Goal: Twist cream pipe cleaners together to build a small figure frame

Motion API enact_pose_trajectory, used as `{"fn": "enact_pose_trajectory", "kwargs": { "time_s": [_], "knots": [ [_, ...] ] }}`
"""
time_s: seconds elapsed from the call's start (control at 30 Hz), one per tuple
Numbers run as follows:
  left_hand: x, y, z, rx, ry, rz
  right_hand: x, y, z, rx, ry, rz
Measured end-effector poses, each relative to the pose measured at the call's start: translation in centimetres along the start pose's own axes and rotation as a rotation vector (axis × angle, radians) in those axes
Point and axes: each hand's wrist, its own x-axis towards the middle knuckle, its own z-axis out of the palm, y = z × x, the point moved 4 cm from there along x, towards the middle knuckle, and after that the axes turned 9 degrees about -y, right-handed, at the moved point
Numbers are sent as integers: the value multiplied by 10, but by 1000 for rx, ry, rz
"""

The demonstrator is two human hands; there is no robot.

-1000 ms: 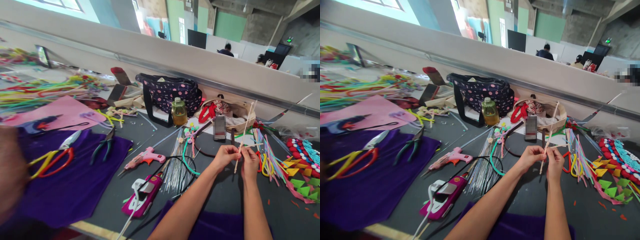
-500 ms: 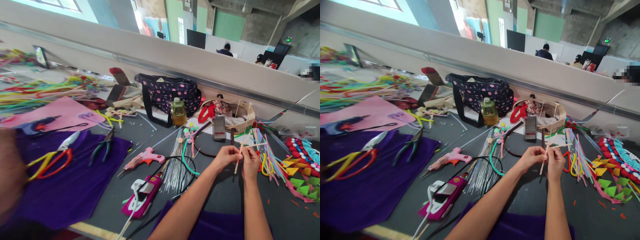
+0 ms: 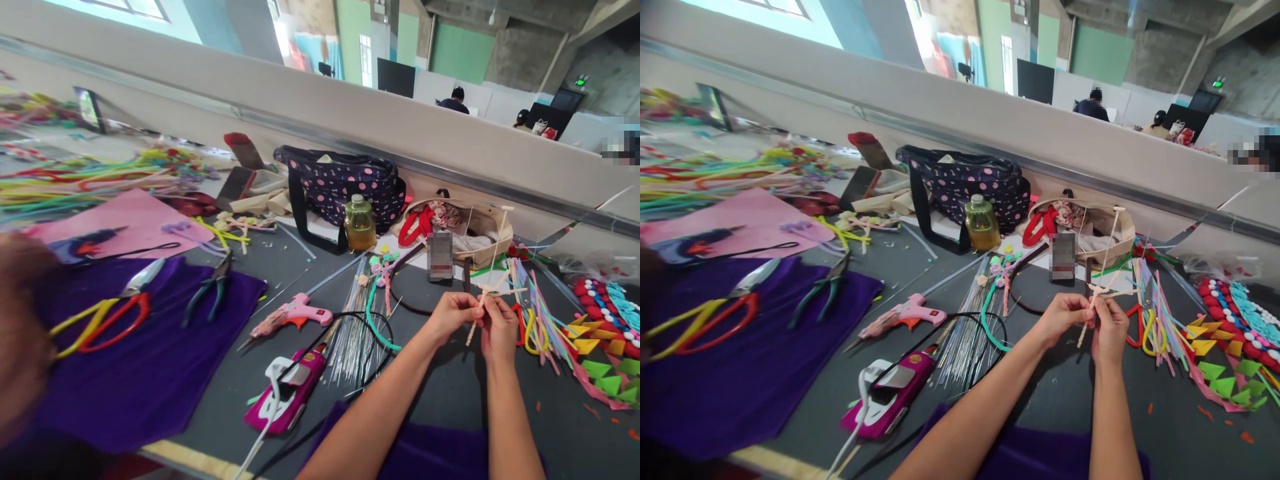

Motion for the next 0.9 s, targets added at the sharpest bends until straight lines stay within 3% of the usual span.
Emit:
{"fn": "enact_pose_trajectory", "kwargs": {
  "time_s": [0.17,0.33,0.47,0.63,0.9],
  "knots": [
    [-1,0,2,-5,-49,-36,-2,2,1,37,-13,53],
    [0,-4,4,-1,-74,-96,-1,-5,-3,-164,33,-123],
    [2,-5,2,31,-12,-65,0,-6,-4,-234,49,-181],
    [2,-1,-2,42,20,-16,1,-3,-3,-233,13,-152],
    [-1,-1,-1,15,-36,-40,2,1,-5,-148,8,-98]
  ]
}}
